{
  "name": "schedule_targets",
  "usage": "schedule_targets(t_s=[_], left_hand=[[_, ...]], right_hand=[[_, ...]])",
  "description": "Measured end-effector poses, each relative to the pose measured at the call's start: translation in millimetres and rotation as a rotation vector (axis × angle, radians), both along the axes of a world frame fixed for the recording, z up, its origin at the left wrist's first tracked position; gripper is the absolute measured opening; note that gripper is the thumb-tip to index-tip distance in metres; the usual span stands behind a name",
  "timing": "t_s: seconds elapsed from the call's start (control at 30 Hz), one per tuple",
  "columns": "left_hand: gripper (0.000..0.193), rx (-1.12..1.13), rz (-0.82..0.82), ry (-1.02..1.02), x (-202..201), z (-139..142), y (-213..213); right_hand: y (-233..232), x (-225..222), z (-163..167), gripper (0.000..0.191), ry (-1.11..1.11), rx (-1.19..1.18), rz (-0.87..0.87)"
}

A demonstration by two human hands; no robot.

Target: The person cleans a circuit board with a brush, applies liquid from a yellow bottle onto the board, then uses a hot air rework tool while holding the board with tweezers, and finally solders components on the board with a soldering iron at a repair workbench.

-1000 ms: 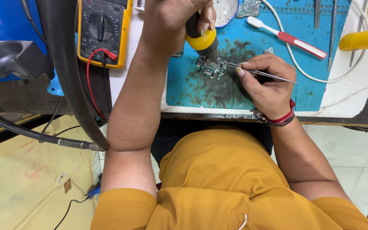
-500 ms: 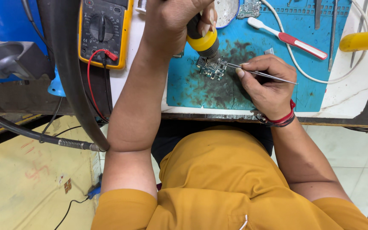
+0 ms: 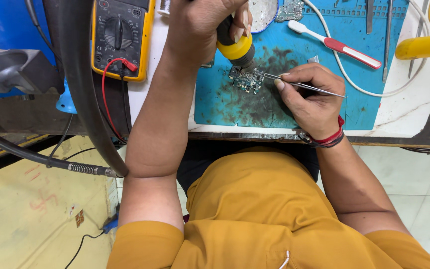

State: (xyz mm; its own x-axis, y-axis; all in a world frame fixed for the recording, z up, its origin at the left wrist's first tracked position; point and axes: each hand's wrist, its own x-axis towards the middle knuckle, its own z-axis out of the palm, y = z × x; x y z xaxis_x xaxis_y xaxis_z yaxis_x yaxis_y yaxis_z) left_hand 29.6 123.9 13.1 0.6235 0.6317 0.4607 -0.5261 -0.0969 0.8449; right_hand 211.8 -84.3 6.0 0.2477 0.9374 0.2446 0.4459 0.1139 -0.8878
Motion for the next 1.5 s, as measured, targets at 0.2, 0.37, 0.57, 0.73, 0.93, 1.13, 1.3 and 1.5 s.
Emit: schedule_targets(t_s=[0.2,0.37,0.57,0.73,0.93,1.13,1.3,1.5], left_hand=[[0.025,-0.028,-0.018,-0.007,-1.3,-3.9,-0.3],[0.025,-0.018,-0.021,-0.014,-0.9,-5.3,1.3],[0.026,0.033,0.0,0.0,-1.2,-3.9,1.0],[0.025,0.413,0.133,0.038,-1.7,-1.3,5.1],[0.024,0.173,0.037,0.012,-1.8,-3.7,3.1],[0.023,0.255,0.079,0.061,-1.9,-6.6,5.1],[0.023,0.378,0.113,0.062,-2.1,-5.2,5.1],[0.026,0.315,0.096,0.041,-2.5,-0.1,2.8]], right_hand=[[-0.4,-0.2,-0.3,0.013,-0.006,0.008,0.005],[-0.5,-0.1,-0.2,0.013,0.014,0.001,0.0],[-1.5,-0.3,-1.0,0.012,0.043,0.0,-0.002],[-1.5,0.7,-1.4,0.012,0.019,0.005,-0.006],[-1.5,0.6,-1.5,0.012,0.034,0.011,-0.004],[-1.6,0.4,-1.1,0.012,0.021,0.005,-0.01],[-2.3,0.8,-1.0,0.011,0.039,-0.012,-0.011],[-2.1,1.5,-1.6,0.011,0.041,0.006,-0.005]])
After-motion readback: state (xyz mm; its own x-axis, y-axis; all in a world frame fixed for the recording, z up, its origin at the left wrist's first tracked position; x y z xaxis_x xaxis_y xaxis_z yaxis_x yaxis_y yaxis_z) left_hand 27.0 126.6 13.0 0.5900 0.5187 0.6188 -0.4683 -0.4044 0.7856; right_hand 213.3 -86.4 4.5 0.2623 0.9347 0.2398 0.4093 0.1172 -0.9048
